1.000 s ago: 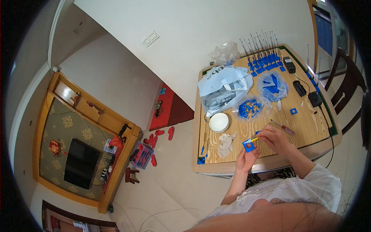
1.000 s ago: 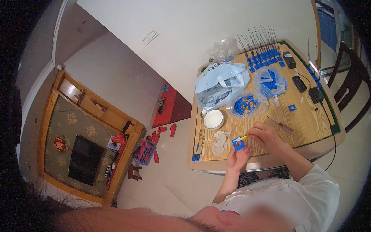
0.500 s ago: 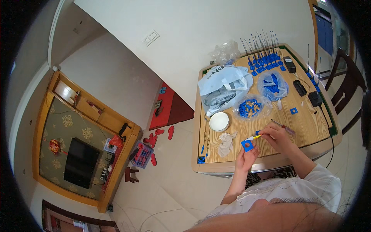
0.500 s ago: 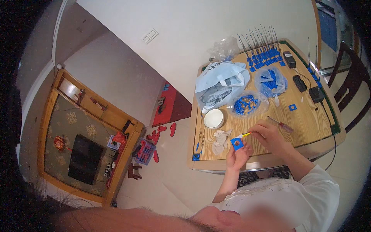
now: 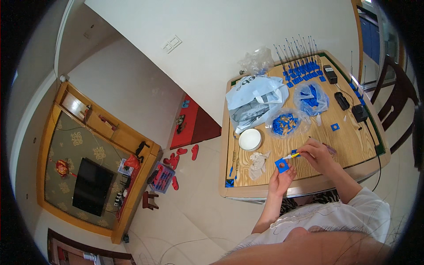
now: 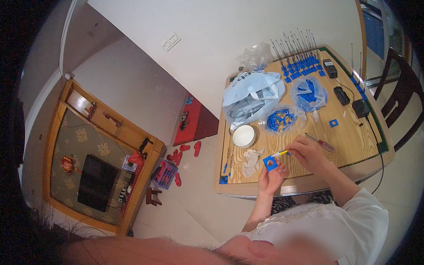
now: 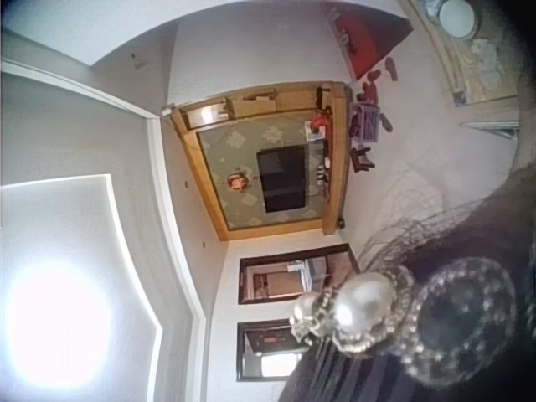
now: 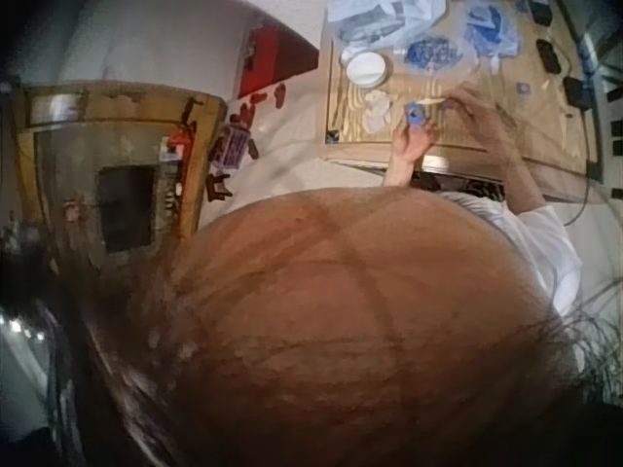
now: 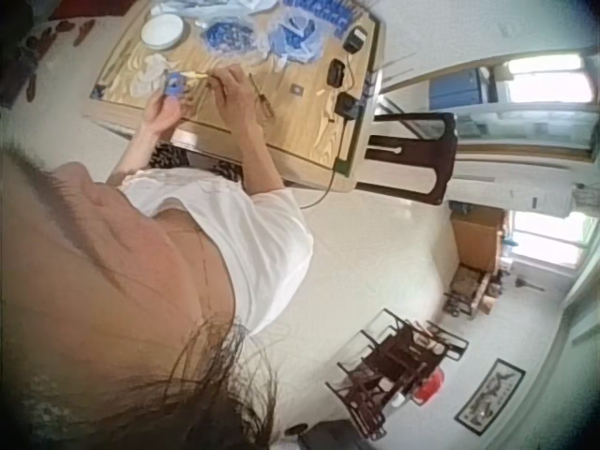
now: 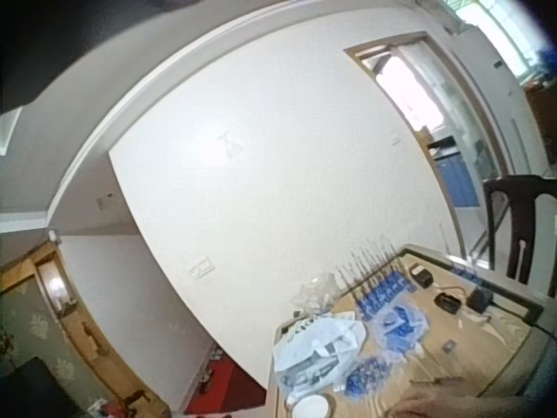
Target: The person assembles small electronic components and wire coils onto blue base pieces using a manual assembly tool.
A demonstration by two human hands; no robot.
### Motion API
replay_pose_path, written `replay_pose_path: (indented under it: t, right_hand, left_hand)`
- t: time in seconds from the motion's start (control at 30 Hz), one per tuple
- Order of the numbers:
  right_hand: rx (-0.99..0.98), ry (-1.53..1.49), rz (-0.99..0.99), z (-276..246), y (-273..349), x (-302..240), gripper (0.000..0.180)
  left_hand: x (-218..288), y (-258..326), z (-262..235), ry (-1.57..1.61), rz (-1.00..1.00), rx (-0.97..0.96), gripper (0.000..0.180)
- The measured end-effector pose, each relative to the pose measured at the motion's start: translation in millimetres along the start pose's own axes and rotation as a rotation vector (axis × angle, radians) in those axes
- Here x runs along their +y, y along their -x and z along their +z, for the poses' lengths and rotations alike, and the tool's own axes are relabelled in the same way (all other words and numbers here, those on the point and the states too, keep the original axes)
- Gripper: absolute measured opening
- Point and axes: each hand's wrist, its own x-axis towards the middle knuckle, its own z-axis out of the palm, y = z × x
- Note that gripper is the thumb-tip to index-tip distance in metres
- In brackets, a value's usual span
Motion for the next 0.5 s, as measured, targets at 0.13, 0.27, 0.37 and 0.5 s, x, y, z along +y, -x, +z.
replay_pose_path:
  t: [0.13, 0.27, 0.37, 0.5]
  right_hand:
    - [-0.003, 0.006, -0.016, 2.3, 0.1, 2.5, 0.018]
    - [-0.013, 0.023, -0.018, 1.8, -1.3, 1.3, 0.018]
    - [-0.010, 0.008, -0.015, 2.1, -1.2, 1.2, 0.019]
    - [0.009, -0.006, -0.016, 2.4, -3.1, -0.9, 0.014]
  left_hand:
    - [0.2, -0.2, 1.5, 0.009, -0.003, 0.009, 0.030]
    - [1.1, 0.1, -0.7, 0.010, 0.005, 0.006, 0.031]
    - [1.5, 0.0, -0.4, 0.014, 0.002, 0.006, 0.033]
    - [0.4, -0.3, 1.9, 0.028, 0.010, -0.021, 0.035]
